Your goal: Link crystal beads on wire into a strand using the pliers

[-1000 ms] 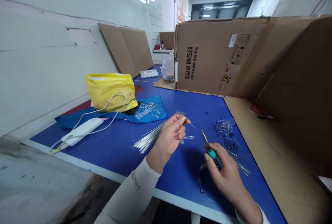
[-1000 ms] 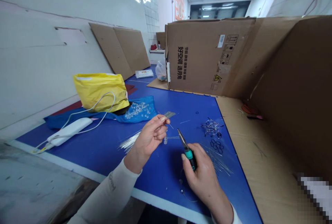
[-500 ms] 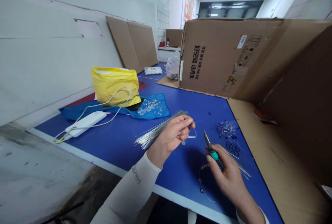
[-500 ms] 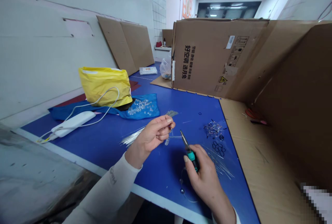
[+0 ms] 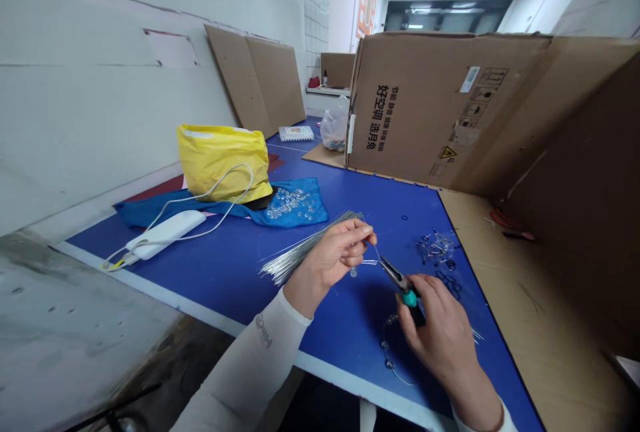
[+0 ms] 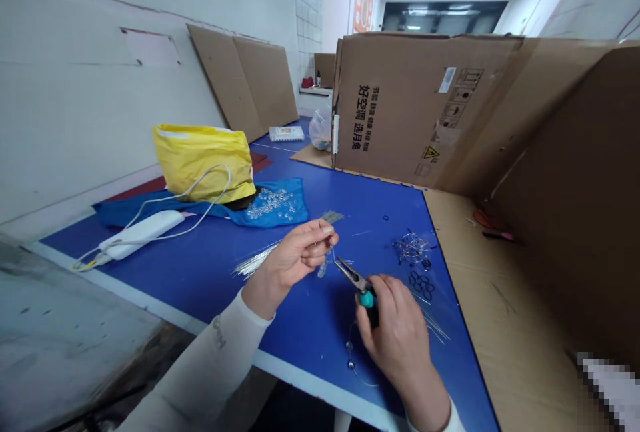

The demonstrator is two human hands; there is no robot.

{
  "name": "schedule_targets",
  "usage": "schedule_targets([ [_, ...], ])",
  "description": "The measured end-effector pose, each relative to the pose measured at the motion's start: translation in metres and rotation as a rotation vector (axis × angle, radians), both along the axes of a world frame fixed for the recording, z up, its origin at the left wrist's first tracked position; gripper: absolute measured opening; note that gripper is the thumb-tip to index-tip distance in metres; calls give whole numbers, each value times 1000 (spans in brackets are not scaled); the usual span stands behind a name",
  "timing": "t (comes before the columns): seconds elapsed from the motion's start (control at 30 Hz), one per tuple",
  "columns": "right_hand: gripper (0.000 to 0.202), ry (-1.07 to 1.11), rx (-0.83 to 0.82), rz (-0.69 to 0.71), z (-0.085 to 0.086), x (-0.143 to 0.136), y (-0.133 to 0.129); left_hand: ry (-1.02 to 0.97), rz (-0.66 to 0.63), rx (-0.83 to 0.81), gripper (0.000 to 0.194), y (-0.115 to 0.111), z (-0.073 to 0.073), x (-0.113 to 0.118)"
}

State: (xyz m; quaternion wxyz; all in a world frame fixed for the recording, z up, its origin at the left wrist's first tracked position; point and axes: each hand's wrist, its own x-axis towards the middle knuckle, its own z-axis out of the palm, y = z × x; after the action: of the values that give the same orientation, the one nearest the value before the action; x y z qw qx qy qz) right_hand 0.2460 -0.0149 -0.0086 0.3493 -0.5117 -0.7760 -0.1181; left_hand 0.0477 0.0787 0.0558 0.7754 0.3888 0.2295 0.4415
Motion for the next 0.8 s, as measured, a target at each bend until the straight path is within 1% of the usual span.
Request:
schedule_targets([
  [0.17,32,-90,63,-44,2,-2,0,38,13,4,22,1,0,1],
  [0.37,30,-153,102,-69,3,-2,-1,53,6,6,23,1,-3,0],
  [0.8,28,-222,179,-107,4,-2,-1,123,-15,-32,19,4,-3,-1],
])
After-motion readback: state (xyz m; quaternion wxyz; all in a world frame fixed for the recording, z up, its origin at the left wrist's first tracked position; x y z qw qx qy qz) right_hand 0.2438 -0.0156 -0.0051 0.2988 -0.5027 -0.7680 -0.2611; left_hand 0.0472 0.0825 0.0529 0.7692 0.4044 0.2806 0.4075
